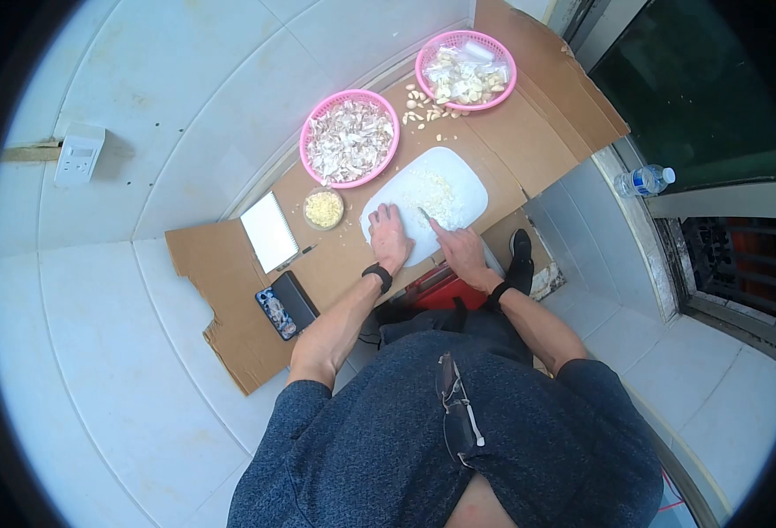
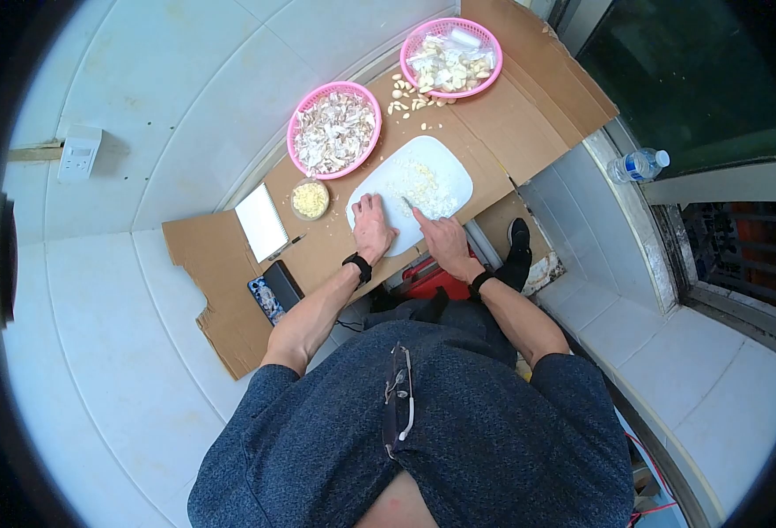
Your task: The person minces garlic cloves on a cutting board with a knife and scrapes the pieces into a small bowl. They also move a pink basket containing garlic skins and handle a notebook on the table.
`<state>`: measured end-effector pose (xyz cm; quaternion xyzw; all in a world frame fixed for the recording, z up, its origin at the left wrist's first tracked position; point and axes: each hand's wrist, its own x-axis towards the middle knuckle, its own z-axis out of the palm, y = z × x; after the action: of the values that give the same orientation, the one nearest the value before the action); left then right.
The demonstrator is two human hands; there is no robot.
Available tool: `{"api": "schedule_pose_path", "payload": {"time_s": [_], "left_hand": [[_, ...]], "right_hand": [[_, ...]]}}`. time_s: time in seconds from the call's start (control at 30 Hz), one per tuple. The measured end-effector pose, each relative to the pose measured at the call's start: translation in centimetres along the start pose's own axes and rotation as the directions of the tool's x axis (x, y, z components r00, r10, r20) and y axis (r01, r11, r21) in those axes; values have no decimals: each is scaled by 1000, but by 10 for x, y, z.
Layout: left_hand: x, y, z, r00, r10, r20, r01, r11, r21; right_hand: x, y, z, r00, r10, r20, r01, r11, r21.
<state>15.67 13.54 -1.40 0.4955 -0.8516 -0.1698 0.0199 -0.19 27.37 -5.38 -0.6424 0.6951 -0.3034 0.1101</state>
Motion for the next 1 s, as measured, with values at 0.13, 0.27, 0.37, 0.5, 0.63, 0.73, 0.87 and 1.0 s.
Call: {"api": "schedule_pose_path", "payload": {"time_s": [0.13,0.27,0.37,0.5,0.63,0.73,0.87,1.0], "left_hand": [[0,1,-1,1000,-19,16,19,1000,2],[0,0,0,1000,-2,2,2,1000,6],[-1,-1,0,1000,6,4,-6,1000,-6],[0,-2,1,1000,6,3,-6,1000,-4],[0,-1,0,1000,9,7,-9,1000,-8],[0,-1,-1,1000,8,12,-8,1000,-8],[-1,0,-2,1000,8,12,-8,1000,-10],[0,0,-2,1000,9,14,-8,1000,-2]], "right_hand": [[1,0,-1,1000,4,1,-4,1000,2],[0,0,0,1000,0,-8,0,1000,2],[-1,1,2,1000,-2,-21,2,1000,5],[-1,1,2,1000,2,-17,-2,1000,6],[-1,1,2,1000,6,-15,-6,1000,3],[-1,1,2,1000,10,-10,-10,1000,5],[-1,2,3,1000,10,-13,-10,1000,11],[-1,1,0,1000,21,0,-21,1000,10]]}}
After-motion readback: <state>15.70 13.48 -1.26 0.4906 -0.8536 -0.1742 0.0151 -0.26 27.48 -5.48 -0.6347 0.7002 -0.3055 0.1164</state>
